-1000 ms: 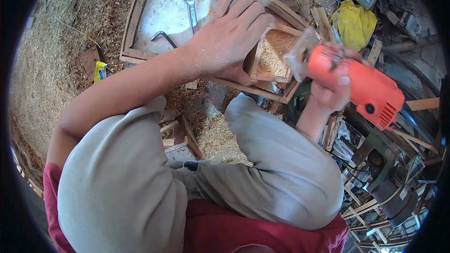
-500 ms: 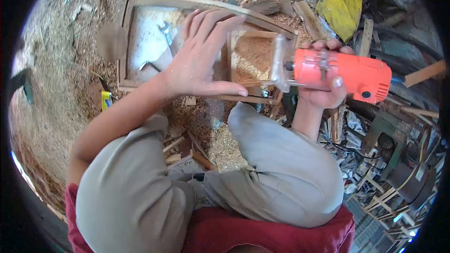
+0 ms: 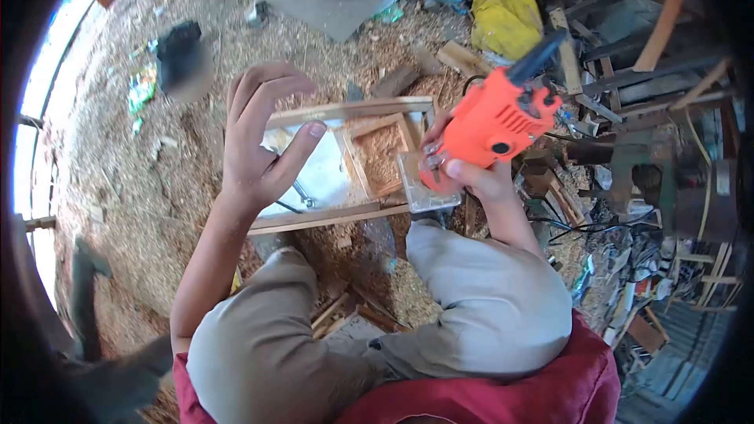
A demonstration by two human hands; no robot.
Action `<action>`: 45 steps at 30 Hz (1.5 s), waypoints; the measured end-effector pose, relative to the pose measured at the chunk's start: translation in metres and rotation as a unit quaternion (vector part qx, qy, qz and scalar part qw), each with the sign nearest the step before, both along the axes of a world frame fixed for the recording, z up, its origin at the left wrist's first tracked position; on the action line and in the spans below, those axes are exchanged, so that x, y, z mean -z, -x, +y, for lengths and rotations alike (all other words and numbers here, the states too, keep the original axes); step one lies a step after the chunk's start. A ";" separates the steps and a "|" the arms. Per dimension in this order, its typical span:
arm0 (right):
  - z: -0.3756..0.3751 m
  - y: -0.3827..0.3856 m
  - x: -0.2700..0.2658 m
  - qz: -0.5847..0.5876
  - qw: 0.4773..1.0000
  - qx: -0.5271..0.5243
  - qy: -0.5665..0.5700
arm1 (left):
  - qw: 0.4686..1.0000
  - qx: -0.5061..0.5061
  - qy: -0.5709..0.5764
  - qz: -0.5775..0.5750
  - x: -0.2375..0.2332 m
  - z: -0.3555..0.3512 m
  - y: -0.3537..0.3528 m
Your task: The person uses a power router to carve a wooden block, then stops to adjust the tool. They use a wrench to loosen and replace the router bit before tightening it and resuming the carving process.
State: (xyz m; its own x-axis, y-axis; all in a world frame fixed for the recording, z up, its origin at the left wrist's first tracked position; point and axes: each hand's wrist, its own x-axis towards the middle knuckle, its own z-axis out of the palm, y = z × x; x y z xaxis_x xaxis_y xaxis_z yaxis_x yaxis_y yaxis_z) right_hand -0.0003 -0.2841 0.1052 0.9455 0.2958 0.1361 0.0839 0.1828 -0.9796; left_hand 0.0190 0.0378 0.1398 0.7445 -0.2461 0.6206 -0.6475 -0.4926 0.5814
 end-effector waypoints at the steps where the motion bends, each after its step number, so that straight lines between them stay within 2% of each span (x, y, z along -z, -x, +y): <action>1: -0.002 0.004 -0.014 -0.014 0.999 -0.001 0.032 | 1.000 0.020 -0.009 0.014 -0.017 0.002 0.002; 2: -0.004 0.008 -0.027 -0.027 0.998 -0.003 0.064 | 0.999 0.038 -0.019 0.029 -0.037 0.005 0.006; 3: -0.005 0.009 -0.034 -0.062 0.997 -0.020 0.030 | 0.996 0.065 -0.016 0.056 -0.062 0.003 0.012; 6: -0.006 0.023 -0.078 -0.096 0.993 -0.021 0.072 | 0.984 0.138 -0.075 0.086 -0.134 -0.010 0.028; 7: -0.006 0.027 -0.095 -0.120 0.985 -0.019 0.118 | 0.986 0.153 -0.024 0.066 -0.148 -0.020 0.033; 10: -0.003 0.042 -0.140 -0.146 0.970 -0.031 0.193 | 0.941 0.164 0.173 0.241 -0.200 -0.060 0.064; 13: 0.004 0.060 -0.178 -0.172 0.964 -0.049 0.195 | 0.980 0.108 0.059 0.159 -0.215 -0.079 0.079; 16: 0.004 0.090 -0.218 -0.186 0.959 -0.057 0.204 | 0.979 0.063 0.162 0.102 -0.236 -0.095 0.113; 19: 0.006 0.099 -0.228 -0.249 0.943 -0.027 0.220 | 0.965 0.074 0.218 0.127 -0.250 -0.101 0.132; 21: 0.010 0.110 -0.234 -0.183 0.956 -0.016 0.231 | 0.962 0.080 0.226 0.131 -0.254 -0.102 0.136; 22: 0.012 0.112 -0.237 -0.153 0.960 -0.015 0.235 | 0.962 0.089 0.226 0.128 -0.255 -0.102 0.138; 23: 0.014 0.112 -0.231 -0.189 0.960 -0.008 0.208 | 0.961 0.097 0.226 0.125 -0.255 -0.103 0.142; 25: 0.016 0.117 -0.227 -0.181 0.964 -0.011 0.192 | 0.969 0.105 0.196 0.107 -0.254 -0.100 0.149; 27: 0.022 0.112 -0.207 -0.284 0.948 0.010 0.147 | 0.981 0.068 0.163 0.082 -0.248 -0.098 0.147; 30: 0.019 0.121 -0.195 -0.162 0.968 -0.007 0.191 | 0.983 0.043 0.164 0.068 -0.217 -0.096 0.133; 32: 0.022 0.122 -0.194 -0.150 0.965 0.000 0.214 | 0.989 0.024 0.136 0.045 -0.211 -0.095 0.131; 33: 0.024 0.121 -0.192 -0.142 0.967 0.000 0.209 | 0.984 0.021 0.161 0.078 -0.210 -0.098 0.131; 36: 0.032 0.112 -0.185 -0.175 0.963 0.028 0.203 | 0.975 0.025 0.186 0.121 -0.211 -0.096 0.124; 37: 0.034 0.108 -0.183 -0.196 0.960 0.043 0.196 | 0.986 0.013 0.143 0.087 -0.215 -0.093 0.124; 38: 0.035 0.104 -0.184 -0.220 0.955 0.059 0.189 | 0.975 0.053 0.198 0.084 -0.210 -0.090 0.116; 40: 0.034 0.099 -0.199 -0.195 0.961 0.068 0.184 | 0.941 0.133 0.301 0.077 -0.185 -0.084 0.088; 41: 0.033 0.095 -0.204 -0.202 0.959 0.088 0.179 | 0.949 0.120 0.283 0.074 -0.175 -0.078 0.078; 43: 0.032 0.093 -0.215 -0.217 0.949 0.156 0.165 | 0.954 0.044 0.219 0.199 -0.131 -0.068 0.039; 45: 0.026 0.094 -0.225 -0.191 0.954 0.170 0.155 | 0.948 -0.009 0.126 0.291 -0.079 -0.068 0.020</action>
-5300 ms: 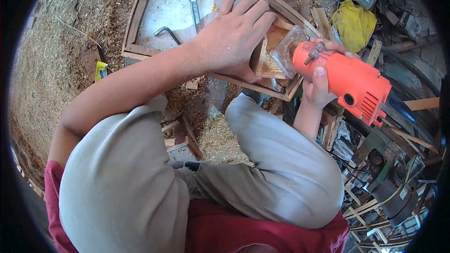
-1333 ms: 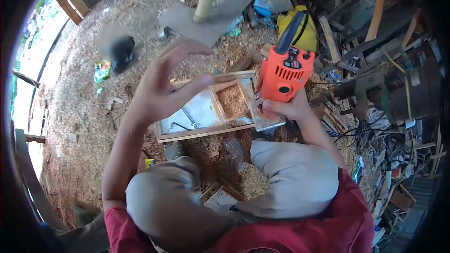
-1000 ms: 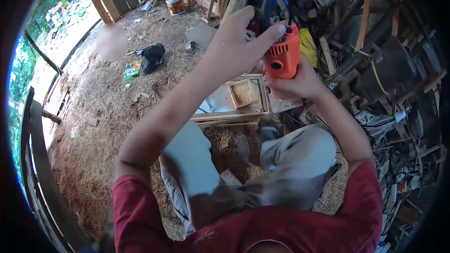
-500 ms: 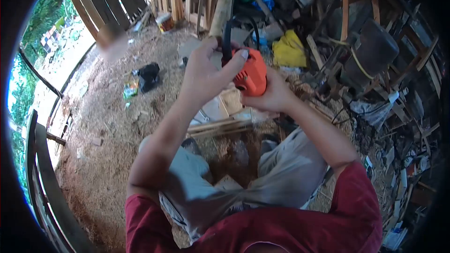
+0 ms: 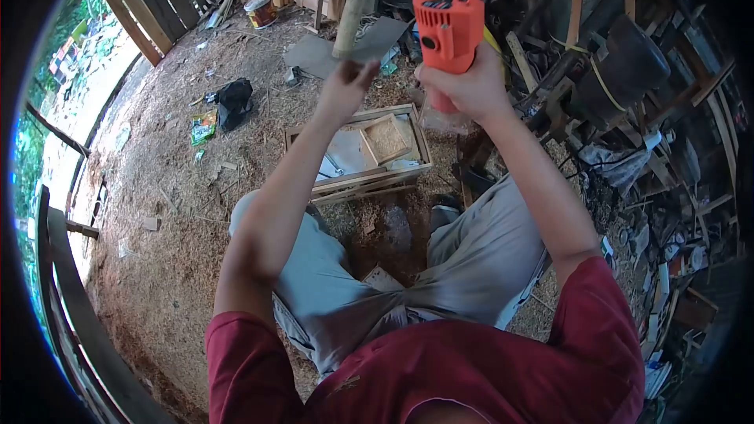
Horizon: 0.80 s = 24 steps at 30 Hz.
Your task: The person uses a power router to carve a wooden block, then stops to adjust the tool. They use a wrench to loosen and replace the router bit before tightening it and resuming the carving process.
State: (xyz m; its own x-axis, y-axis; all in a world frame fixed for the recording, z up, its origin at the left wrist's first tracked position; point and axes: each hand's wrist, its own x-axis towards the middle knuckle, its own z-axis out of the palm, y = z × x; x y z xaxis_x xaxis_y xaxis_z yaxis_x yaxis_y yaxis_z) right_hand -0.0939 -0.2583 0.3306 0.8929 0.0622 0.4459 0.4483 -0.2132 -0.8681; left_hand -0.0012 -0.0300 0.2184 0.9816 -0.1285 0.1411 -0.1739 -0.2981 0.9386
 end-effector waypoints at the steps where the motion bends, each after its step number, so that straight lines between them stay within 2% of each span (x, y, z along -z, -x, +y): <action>1: -0.005 -0.002 0.005 0.001 1.000 0.006 -0.005 | 0.998 0.006 -0.060 0.028 0.023 -0.002 -0.001; 3: -0.016 -0.006 0.015 0.002 1.000 0.017 -0.016 | 0.942 -0.007 -0.332 -0.051 0.061 -0.003 0.011; 5: -0.024 -0.011 0.036 -0.023 0.998 0.050 -0.023 | 0.893 0.001 -0.448 0.037 0.084 -0.007 0.027; 8: -0.029 -0.011 0.037 0.046 0.990 0.066 -0.119 | 0.841 0.055 -0.537 0.038 0.118 0.004 0.038; 14: -0.037 -0.014 0.040 0.062 0.986 0.091 -0.124 | 0.839 0.067 -0.539 0.014 0.132 0.008 0.038; 17: -0.032 -0.009 0.037 0.095 0.979 0.081 -0.162 | 0.855 0.061 -0.514 0.030 0.127 -0.002 0.038; 24: -0.034 -0.007 0.041 0.111 0.978 0.088 -0.156 | 0.874 0.083 -0.480 -0.004 0.154 -0.008 0.024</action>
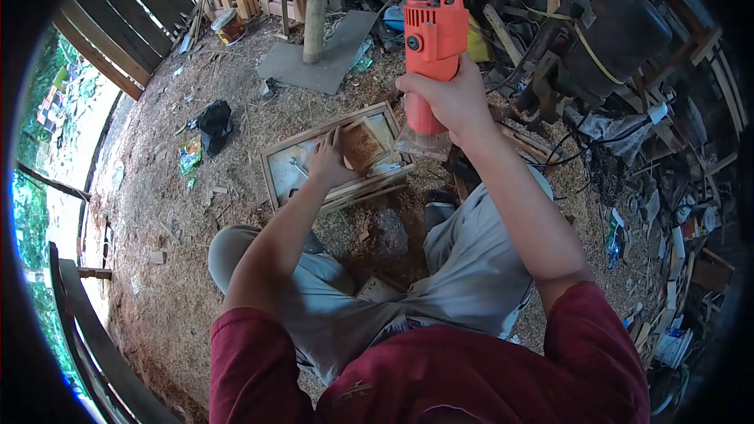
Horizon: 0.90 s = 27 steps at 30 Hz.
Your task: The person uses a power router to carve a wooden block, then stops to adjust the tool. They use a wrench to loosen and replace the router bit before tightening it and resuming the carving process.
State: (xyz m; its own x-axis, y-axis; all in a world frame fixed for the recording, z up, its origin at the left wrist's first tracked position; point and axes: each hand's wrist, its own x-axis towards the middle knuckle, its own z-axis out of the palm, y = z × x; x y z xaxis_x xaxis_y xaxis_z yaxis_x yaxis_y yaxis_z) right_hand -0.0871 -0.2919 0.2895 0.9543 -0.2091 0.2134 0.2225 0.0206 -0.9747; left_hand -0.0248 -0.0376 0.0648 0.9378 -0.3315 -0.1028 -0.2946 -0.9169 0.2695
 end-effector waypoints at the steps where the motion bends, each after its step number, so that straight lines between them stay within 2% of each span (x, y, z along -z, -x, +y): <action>1: 0.000 0.002 0.000 -0.004 1.000 0.001 0.002 | 1.000 0.002 0.003 0.000 0.001 0.000 -0.002; 3: -0.002 0.002 0.000 -0.004 1.000 -0.002 -0.002 | 1.000 0.001 0.017 0.005 -0.007 -0.003 -0.004; 5: -0.006 0.003 0.002 0.005 1.000 -0.014 -0.011 | 0.999 -0.010 0.040 0.016 -0.041 -0.011 -0.001; 8: -0.008 0.007 -0.002 0.012 1.000 0.013 -0.013 | 0.989 -0.003 0.145 -0.033 -0.057 -0.015 -0.008; 11: -0.010 0.008 -0.003 0.014 1.000 0.028 -0.002 | 0.980 0.012 0.168 -0.108 -0.070 -0.018 -0.018; 12: -0.010 0.009 -0.004 0.018 0.999 0.028 -0.008 | 0.979 -0.005 0.178 -0.096 -0.078 -0.020 -0.017; 15: -0.010 0.009 -0.005 0.023 0.999 0.022 -0.026 | 0.985 0.051 0.133 -0.100 -0.072 -0.019 -0.029; 18: -0.011 0.008 -0.003 0.018 0.999 0.013 -0.041 | 0.969 0.112 0.125 -0.180 -0.053 -0.028 -0.030; 27: -0.024 0.009 -0.005 0.037 0.998 0.017 -0.037 | 0.978 0.074 0.118 -0.154 -0.027 -0.038 -0.038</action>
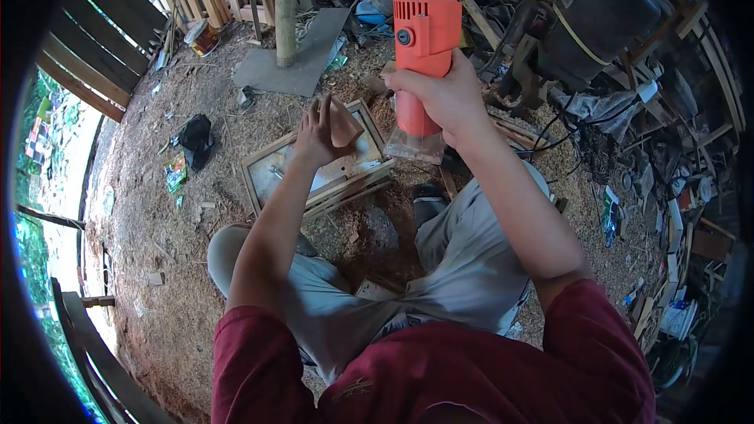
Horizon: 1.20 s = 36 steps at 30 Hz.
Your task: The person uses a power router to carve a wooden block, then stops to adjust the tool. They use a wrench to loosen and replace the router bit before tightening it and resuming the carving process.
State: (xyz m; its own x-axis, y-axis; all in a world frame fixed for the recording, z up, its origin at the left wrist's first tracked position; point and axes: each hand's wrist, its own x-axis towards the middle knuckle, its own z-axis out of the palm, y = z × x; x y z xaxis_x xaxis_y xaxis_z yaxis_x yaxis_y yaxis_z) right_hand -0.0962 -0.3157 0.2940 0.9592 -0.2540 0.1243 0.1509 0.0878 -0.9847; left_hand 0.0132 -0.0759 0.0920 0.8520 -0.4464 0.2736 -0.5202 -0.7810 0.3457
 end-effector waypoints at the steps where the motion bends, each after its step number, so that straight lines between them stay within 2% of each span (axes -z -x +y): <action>1: -0.003 -0.001 0.002 0.001 1.000 0.001 -0.004 | 1.000 0.004 -0.013 0.007 0.003 0.001 0.000; 3: -0.007 -0.002 0.004 -0.002 1.000 0.011 -0.010 | 0.999 0.010 -0.039 0.021 0.014 0.005 -0.004; 6: -0.011 -0.004 0.006 -0.006 1.000 0.020 -0.018 | 0.996 0.023 -0.084 -0.036 0.025 0.007 -0.010; 9: -0.017 -0.005 0.005 -0.001 1.000 0.009 -0.027 | 0.994 0.001 -0.099 0.045 0.010 0.000 -0.012; 12: -0.018 -0.005 0.005 -0.005 0.999 0.016 -0.036 | 0.997 -0.015 -0.070 0.017 -0.014 -0.011 -0.006; 18: -0.021 -0.001 0.002 0.002 0.999 0.037 -0.019 | 0.995 -0.040 0.046 -0.077 -0.007 -0.027 -0.019; 21: -0.025 -0.003 0.006 -0.001 0.999 0.033 -0.018 | 0.986 0.025 0.041 -0.158 -0.006 -0.029 -0.018; 24: -0.026 -0.003 0.006 -0.004 0.999 0.028 -0.023 | 0.994 0.022 -0.109 -0.012 0.006 -0.024 -0.018; 25: -0.025 -0.001 0.003 -0.002 0.999 0.033 -0.021 | 0.995 -0.008 -0.096 -0.030 0.011 -0.028 -0.019; 31: -0.030 -0.005 0.009 0.004 1.000 0.015 -0.015 | 0.991 0.005 -0.010 -0.132 0.003 -0.029 -0.022; 34: -0.027 -0.002 0.003 0.017 1.000 0.023 -0.003 | 0.988 0.011 -0.155 -0.013 -0.006 -0.026 -0.015; 36: -0.025 -0.001 0.001 0.023 0.999 0.024 0.004 | 0.992 0.008 -0.094 -0.086 -0.003 -0.028 -0.014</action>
State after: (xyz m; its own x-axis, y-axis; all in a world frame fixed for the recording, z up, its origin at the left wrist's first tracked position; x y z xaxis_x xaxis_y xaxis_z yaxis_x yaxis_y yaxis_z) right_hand -0.0956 -0.3406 0.2930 0.9505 -0.2997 0.0825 0.1095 0.0743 -0.9912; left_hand 0.0270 -0.1038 0.0946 0.7922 -0.5167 0.3246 -0.5717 -0.8144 0.0989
